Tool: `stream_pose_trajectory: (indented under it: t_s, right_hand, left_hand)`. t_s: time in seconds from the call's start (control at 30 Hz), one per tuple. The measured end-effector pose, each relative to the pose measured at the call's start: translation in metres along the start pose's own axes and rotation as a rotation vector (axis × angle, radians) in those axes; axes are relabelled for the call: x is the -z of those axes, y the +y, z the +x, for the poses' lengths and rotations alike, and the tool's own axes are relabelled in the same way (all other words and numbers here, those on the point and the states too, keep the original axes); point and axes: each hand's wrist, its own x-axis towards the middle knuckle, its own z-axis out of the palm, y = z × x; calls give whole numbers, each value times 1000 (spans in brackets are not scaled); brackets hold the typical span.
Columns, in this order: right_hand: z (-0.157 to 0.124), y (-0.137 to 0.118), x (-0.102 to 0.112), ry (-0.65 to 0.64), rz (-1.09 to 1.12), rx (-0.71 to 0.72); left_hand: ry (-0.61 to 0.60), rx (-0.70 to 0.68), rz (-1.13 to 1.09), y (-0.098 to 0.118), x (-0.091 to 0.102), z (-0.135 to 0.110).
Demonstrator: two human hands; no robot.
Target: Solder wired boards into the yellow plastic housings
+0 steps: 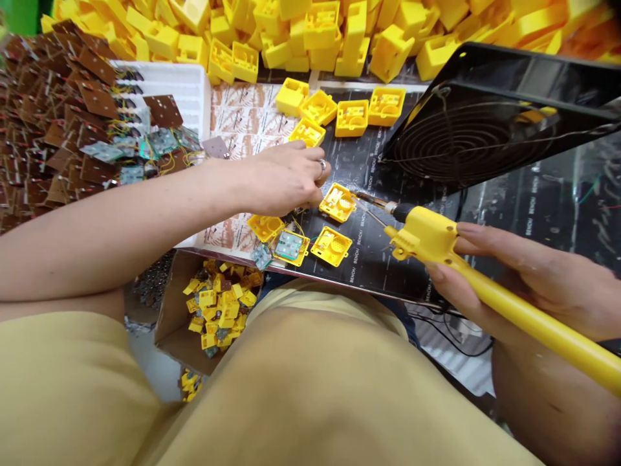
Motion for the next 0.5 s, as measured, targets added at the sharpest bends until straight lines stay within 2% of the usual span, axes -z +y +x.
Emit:
stream_pose_trajectory:
  t_s: [0.1, 0.23, 0.4, 0.5]
  right_hand:
    - [-2, 0, -3, 53, -19, 107]
    - [-3, 0, -2, 39, -11, 112]
    - [11, -8, -1, 98, -19, 212]
    - [20, -13, 0, 112, 14, 249]
  left_hand:
    - [-50, -12, 105, 5, 6, 6]
    - [-95, -11, 178, 8, 11, 5]
    - [19, 17, -18, 3, 4, -5]
    - [39, 19, -10, 1, 0, -9]
